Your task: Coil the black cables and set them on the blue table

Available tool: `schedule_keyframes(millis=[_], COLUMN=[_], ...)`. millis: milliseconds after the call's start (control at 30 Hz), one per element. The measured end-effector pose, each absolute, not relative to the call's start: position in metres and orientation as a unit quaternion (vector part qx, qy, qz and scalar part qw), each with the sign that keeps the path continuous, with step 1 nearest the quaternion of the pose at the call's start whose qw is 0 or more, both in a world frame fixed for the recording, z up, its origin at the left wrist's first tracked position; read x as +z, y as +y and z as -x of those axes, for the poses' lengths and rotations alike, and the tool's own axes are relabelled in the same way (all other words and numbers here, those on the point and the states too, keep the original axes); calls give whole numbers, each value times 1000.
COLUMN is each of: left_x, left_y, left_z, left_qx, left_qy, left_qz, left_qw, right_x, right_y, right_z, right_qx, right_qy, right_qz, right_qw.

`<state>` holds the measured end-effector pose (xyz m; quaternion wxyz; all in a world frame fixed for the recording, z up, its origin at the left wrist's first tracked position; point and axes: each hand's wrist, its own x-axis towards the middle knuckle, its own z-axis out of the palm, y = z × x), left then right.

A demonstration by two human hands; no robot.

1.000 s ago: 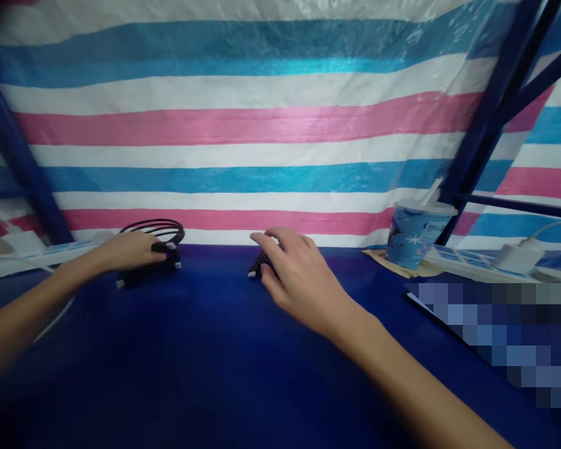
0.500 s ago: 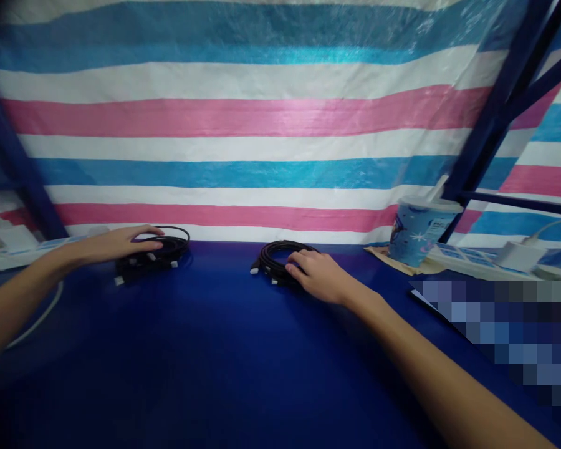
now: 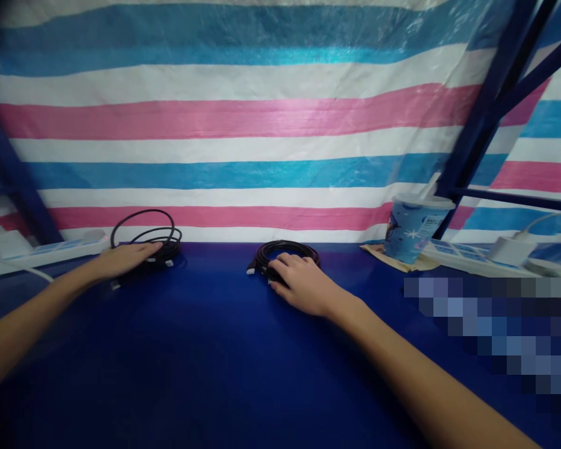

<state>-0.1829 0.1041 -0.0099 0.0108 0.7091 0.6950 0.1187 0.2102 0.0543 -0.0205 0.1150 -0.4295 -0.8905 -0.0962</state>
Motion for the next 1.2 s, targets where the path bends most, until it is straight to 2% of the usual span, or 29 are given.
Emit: schedule_keyframes(millis=[100,233,367,667,867,1000,1100,1200], left_x=[1,11,6,-10,3,-14,-37,-48], left_y=[88,69,66,26,12,32,42,40], left_z=[175,152,116,29,-20,-30,-23,-16], left_qx=[103,148,190,307,368,342,257,185], left_qy=[709,716,666,504,477,465,450,435], left_qz=[-692,-656,-690,-807,-781,-804,-849,-874], left_qw=[-85,-188,-210,-28,163,139,100,116], right_x=[-20,-26,-35,-19,3,1,-3,-5], right_y=[50,49,54,58,55,59,64,67], right_z=[-207,-199,-185,-189,-206,-212,-215,-218], right_qx=[-140,-174,-211,-223,-156,-64,-22,-22], right_qy=[-884,-863,-829,-806,-808,-831,-857,-872], right_qz=[433,463,506,535,545,523,487,460], right_qw=[111,106,111,116,161,176,169,162])
